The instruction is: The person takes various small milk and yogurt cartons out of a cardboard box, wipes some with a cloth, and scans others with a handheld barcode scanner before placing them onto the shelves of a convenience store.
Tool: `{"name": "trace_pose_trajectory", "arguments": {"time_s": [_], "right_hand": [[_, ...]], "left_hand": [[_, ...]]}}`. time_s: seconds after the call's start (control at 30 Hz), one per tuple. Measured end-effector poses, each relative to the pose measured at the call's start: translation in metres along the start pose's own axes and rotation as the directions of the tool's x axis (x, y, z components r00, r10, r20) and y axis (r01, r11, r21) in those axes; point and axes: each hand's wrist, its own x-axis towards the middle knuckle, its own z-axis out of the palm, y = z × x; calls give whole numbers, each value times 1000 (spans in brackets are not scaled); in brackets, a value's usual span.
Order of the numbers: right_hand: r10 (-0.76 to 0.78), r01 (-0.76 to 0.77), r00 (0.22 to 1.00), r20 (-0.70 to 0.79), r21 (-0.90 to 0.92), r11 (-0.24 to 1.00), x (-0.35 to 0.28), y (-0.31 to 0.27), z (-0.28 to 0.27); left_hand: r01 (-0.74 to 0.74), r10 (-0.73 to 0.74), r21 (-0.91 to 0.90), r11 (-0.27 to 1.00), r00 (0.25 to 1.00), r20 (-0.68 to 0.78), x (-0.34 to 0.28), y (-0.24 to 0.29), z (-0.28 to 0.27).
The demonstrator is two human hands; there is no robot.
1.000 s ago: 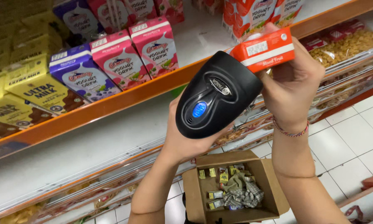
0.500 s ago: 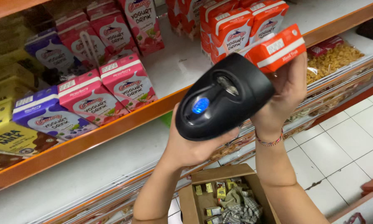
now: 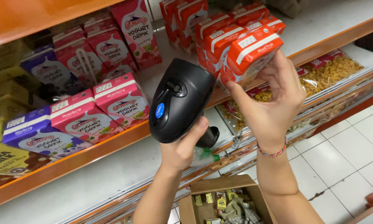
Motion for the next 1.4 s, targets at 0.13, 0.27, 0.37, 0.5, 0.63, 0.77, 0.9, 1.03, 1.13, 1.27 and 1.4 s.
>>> {"name": "trace_pose_trajectory", "arguments": {"time_s": [0.13, 0.27, 0.37, 0.5, 0.63, 0.77, 0.9, 1.03, 1.13, 1.27, 1.4], "right_hand": [[1, 1, 1000, 30, -47, 999, 5, -1, 2], [-10, 11, 999, 48, -30, 999, 10, -6, 8], [-63, 69, 997, 50, -117, 991, 14, -10, 12], [-94, 103, 994, 53, -195, 975, 19, -20, 16], [-9, 39, 994, 109, -277, 960, 20, -33, 13], [-18, 56, 987, 157, -243, 968, 25, -33, 14], [-65, 118, 982, 176, -312, 943, 26, -35, 11], [-69, 132, 982, 173, -382, 915, 23, -30, 11], [-48, 105, 987, 152, -395, 913, 20, -24, 12], [-22, 87, 987, 161, -404, 911, 22, -23, 12], [-136, 225, 971, 195, -565, 794, 27, -26, 11]], "left_hand": [[-7, 7, 7, 1000, 1000, 2, 0, -1, -1], [-17, 17, 10, 1000, 1000, -4, 1, -3, 0], [4, -4, 2, 1000, 1000, 6, 1, -4, 0], [-22, 22, 2, 1000, 1000, 18, 2, 0, 0], [-36, 36, 7, 999, 999, 34, 3, 5, 0], [-38, 37, 22, 999, 999, 30, 4, 6, 0], [-25, 24, 6, 1000, 999, 45, 4, 6, -1], [-41, 40, 25, 999, 997, 63, 3, 4, -2], [-32, 30, 26, 999, 998, 63, 2, 2, -1], [-52, 47, 66, 996, 997, 64, 2, -1, -2], [-67, 64, 47, 997, 996, 69, 2, -2, -2]]}}
